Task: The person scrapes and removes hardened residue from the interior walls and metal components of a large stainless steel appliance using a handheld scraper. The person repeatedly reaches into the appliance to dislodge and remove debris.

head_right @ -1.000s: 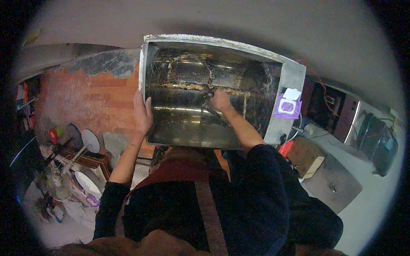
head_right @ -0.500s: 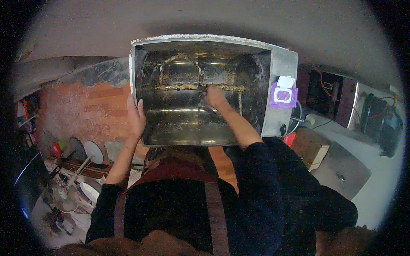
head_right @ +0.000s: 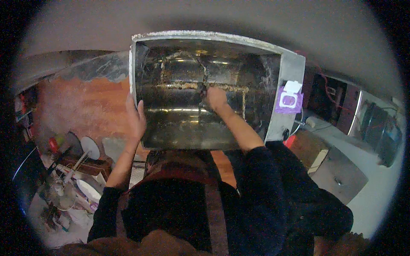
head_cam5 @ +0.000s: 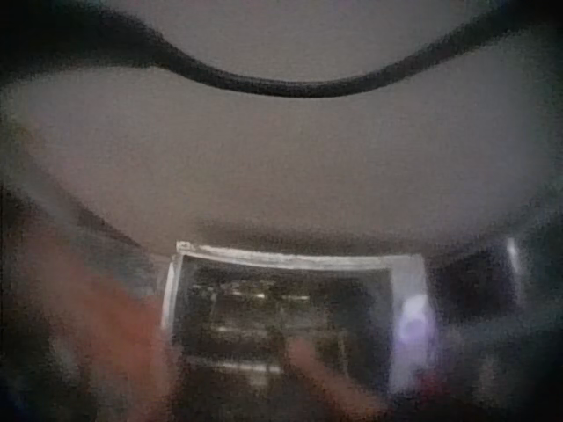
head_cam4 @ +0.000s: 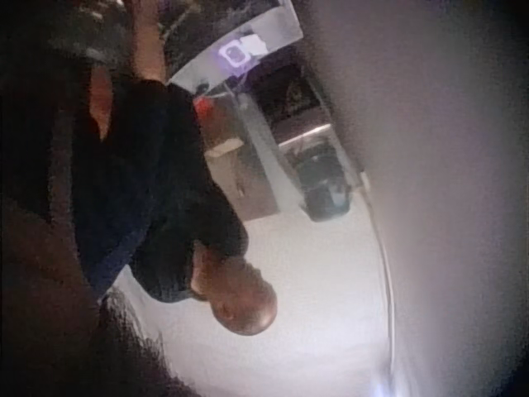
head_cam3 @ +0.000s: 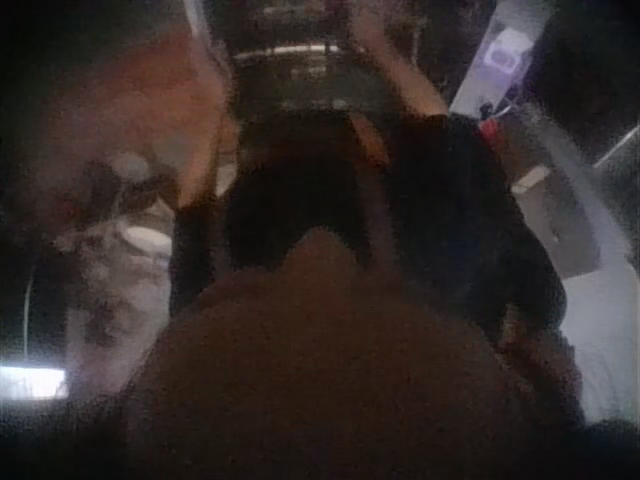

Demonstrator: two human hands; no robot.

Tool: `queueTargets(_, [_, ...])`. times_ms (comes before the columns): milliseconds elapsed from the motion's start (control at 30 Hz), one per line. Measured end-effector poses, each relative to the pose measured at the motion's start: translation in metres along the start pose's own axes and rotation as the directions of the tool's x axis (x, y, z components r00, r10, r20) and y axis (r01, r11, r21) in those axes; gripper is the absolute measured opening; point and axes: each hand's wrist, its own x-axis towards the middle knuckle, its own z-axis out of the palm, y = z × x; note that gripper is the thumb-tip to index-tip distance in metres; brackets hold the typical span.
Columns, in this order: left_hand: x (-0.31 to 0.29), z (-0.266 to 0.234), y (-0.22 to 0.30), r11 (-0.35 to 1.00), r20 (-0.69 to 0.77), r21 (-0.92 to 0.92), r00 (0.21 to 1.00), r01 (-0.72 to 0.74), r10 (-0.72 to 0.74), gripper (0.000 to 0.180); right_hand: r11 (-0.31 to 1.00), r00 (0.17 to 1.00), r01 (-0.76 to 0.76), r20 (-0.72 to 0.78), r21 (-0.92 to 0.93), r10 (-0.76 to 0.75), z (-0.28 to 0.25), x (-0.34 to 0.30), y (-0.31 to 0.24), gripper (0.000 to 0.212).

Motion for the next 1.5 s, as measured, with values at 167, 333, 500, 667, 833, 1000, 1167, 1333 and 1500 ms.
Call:
queueTargets(167, [-0.003,0.008,-0.012,0.992,-0.063,0.112,0.996,-0.053,0.061,0.047,0.998,0.999,0.01,-0.032,-0.067,-0.012,0.006,-0.008,-0.012,0.022])
queueTargets(333, [-0.002,0.003,-0.007,0.995,-0.049,0.092,0.998,-0.033,0.038,0.045,0.999,0.998,0.031,-0.057,-0.017,-0.032,0.003,-0.004,-0.002,0.017])
queueTargets(500, [0.002,0.0,0.005,0.999,-0.021,0.01,0.999,-0.037,0.037,0.045,1.0,0.999,0.002,-0.034,0.023,-0.001,0.012,-0.004,-0.009,0.023])
queueTargets(667, [-0.002,0.002,-0.001,0.994,-0.048,0.098,0.998,-0.037,0.042,0.044,0.993,0.996,-0.044,-0.067,0.107,0.052,0.0,-0.005,-0.01,0.027])
queueTargets(833, [0.002,0.002,-0.001,1.0,0.017,-0.014,1.0,0.001,0.0,0.047,0.974,0.994,-0.053,-0.087,0.219,0.073,0.015,0.006,0.009,0.031])
queueTargets(1000, [-0.005,0.004,-0.011,0.997,-0.061,0.057,0.996,-0.057,0.061,0.048,0.964,0.987,-0.131,-0.055,0.229,0.148,0.005,-0.003,-0.032,0.025])
queueTargets(1167, [-0.003,0.005,-0.008,0.998,-0.038,0.056,0.998,-0.039,0.041,0.048,0.958,0.988,-0.147,-0.014,0.246,0.155,0.009,0.001,-0.006,0.028])
queueTargets(1333, [-0.004,0.006,-0.008,0.999,-0.037,0.043,0.999,-0.032,0.033,0.048,0.978,0.989,-0.143,-0.026,0.15,0.149,-0.003,0.01,-0.029,0.028])
queueTargets(1500, [-0.002,0.006,-0.009,0.996,-0.069,0.077,0.996,-0.046,0.052,0.048,0.959,0.984,-0.138,-0.077,0.247,0.162,0.001,0.005,-0.028,0.03])
